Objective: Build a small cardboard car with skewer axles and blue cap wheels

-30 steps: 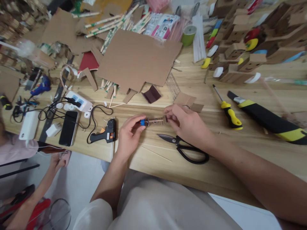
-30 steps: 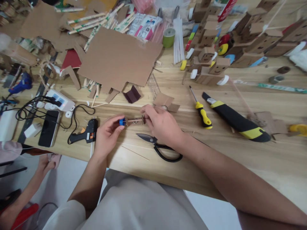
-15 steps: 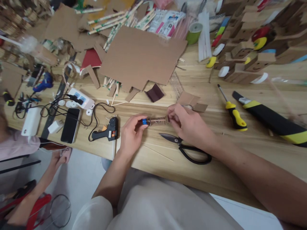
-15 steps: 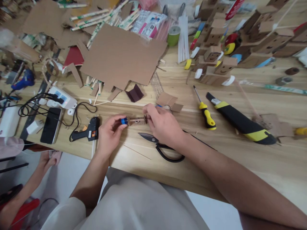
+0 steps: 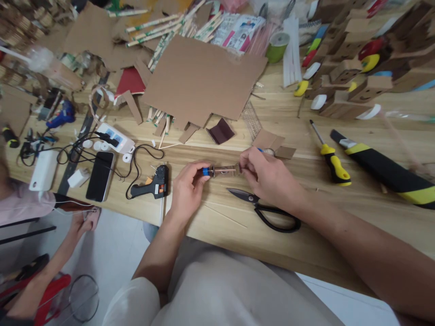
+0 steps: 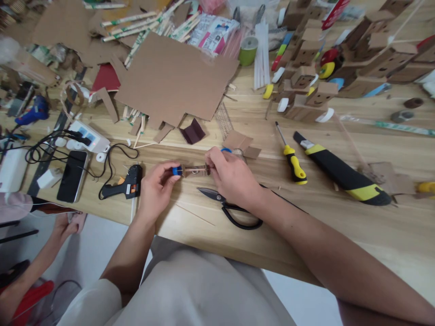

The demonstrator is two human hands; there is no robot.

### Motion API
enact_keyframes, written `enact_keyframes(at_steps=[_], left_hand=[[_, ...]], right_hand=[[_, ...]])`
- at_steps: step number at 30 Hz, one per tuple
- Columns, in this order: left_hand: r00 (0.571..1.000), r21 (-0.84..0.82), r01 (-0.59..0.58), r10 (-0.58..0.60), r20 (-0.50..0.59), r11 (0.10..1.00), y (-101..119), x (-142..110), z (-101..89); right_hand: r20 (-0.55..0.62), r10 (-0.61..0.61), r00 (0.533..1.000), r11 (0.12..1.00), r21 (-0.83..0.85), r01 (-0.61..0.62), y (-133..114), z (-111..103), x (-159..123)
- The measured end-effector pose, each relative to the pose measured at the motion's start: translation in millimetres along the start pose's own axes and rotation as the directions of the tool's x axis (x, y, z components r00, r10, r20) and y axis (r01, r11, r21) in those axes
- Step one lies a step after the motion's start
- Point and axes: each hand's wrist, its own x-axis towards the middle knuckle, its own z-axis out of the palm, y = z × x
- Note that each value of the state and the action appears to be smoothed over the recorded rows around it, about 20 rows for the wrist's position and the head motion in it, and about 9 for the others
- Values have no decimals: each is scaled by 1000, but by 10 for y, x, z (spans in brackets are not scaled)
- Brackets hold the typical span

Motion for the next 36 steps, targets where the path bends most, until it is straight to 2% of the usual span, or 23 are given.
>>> enact_keyframes(at_steps=[14,21,25,29,36], left_hand=[[999,36,-40,39,5,999,7,3,-13],[999,54,-47,47,0,997,11,5,-18],[1000,25,-22,22,6,999,3,6,-23],[1000,12,3,-3,24,1000,-8,1,-27],[1000,-6,-23,23,1,1000,-26,-3,2]], right_hand=[[28,-19,999,999,-26,20,41,15,-1],[48,-173,984,972,-154,178,48,7,-40],[15,-200,980,955,-222,198,-6,11,-6],[47,-250,967,914,-319,252,-30,51,72],[72,-319,945,844,-432,318,-41,150,136]])
